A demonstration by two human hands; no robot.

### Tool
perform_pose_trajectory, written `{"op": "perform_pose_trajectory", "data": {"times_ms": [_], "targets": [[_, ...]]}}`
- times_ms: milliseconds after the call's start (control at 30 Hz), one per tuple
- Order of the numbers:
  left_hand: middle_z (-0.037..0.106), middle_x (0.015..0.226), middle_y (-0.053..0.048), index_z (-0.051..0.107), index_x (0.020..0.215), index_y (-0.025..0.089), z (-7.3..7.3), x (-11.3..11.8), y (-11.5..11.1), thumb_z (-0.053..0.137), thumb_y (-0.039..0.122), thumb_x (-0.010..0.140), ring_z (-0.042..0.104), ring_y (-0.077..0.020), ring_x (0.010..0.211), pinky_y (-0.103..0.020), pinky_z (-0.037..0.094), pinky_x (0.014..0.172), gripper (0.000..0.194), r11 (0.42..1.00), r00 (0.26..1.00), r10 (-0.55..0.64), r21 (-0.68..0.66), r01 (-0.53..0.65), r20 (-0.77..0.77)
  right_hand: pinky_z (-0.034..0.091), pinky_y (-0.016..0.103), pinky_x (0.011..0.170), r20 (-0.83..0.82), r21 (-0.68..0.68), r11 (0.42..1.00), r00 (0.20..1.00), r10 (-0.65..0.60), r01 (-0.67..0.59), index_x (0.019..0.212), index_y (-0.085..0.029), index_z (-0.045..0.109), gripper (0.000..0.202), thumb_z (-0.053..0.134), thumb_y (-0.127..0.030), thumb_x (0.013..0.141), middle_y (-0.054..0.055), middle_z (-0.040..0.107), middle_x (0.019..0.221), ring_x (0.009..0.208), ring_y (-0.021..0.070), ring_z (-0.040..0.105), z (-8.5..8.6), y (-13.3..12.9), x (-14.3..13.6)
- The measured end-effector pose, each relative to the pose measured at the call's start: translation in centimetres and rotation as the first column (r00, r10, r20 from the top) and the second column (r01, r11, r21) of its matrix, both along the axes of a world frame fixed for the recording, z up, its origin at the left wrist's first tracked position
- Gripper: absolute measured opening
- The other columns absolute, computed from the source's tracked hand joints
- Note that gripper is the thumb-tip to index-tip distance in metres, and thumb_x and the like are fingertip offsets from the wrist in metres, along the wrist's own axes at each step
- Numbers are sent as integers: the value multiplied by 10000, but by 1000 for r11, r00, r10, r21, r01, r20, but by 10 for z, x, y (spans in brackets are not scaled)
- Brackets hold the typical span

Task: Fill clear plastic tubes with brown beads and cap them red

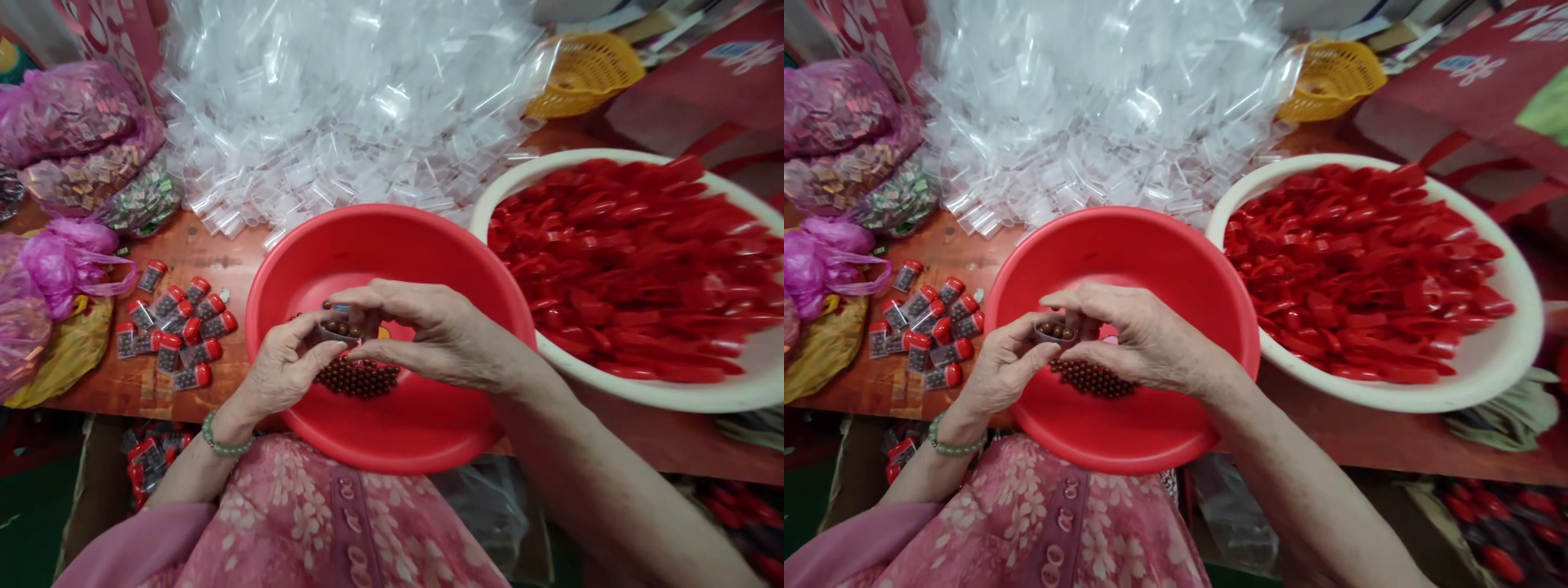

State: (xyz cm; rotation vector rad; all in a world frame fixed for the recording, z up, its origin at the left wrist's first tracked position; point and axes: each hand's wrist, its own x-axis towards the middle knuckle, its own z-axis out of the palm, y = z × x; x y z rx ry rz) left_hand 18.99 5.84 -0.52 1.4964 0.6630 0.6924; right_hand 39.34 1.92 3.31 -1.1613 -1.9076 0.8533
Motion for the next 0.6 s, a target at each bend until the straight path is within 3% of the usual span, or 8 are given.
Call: {"op": "perform_pose_trajectory", "data": {"times_ms": [133, 267, 433, 533, 600], "targets": [[750, 1015, -50, 697, 1076, 179, 0, 8, -1, 643, 324, 892, 699, -188, 959, -319, 563, 914, 240, 999, 997, -48, -17, 49, 64, 528, 258, 703, -4, 25, 1000, 1000, 5, -5, 1096, -208, 681, 239, 652, -354, 909, 24, 697, 880, 741, 124, 635, 1, -5, 1], [746, 1025, -48, 697, 1090, 198, -2, 11, -1, 667, 376, 879, 700, -193, 993, -336, 569, 941, 278, 991, 991, -49, -119, 64, 121, 507, 229, 648, -26, 51, 993, 994, -106, 108, 992, -189, 689, 142, 693, -274, 879, 4, 673, 798, 685, 108, 623, 0, -10, -2], [760, 1021, -69, 677, 1094, 198, -1, 12, 1, 728, 353, 843, 733, -215, 985, -362, 603, 910, 299, 939, 960, -73, -305, 157, 270, 529, 247, 667, -27, 106, 958, 964, -264, 265, 1095, -255, 681, 230, 694, -213, 869, 10, 709, 878, 705, 118, 648, 2, -30, 1], [761, 1033, -71, 668, 1070, 192, 6, 10, 4, 740, 292, 835, 735, -222, 1015, -381, 587, 953, 266, 926, 953, -58, -342, 162, 297, 539, 273, 697, 130, 165, 882, 876, -464, 442, 1074, -283, 698, 223, 698, -208, 864, 35, 730, 892, 757, 148, 677, 1, -54, 31], [759, 1027, -70, 668, 1043, 178, 10, 9, 8, 747, 247, 822, 732, -218, 1025, -363, 583, 951, 244, 931, 964, -49, -338, 139, 261, 535, 339, 753, 288, 274, 752, 694, -659, 600, 993, -264, 728, 148, 718, -272, 846, 75, 738, 907, 797, 194, 686, -6, -67, 68]]}}
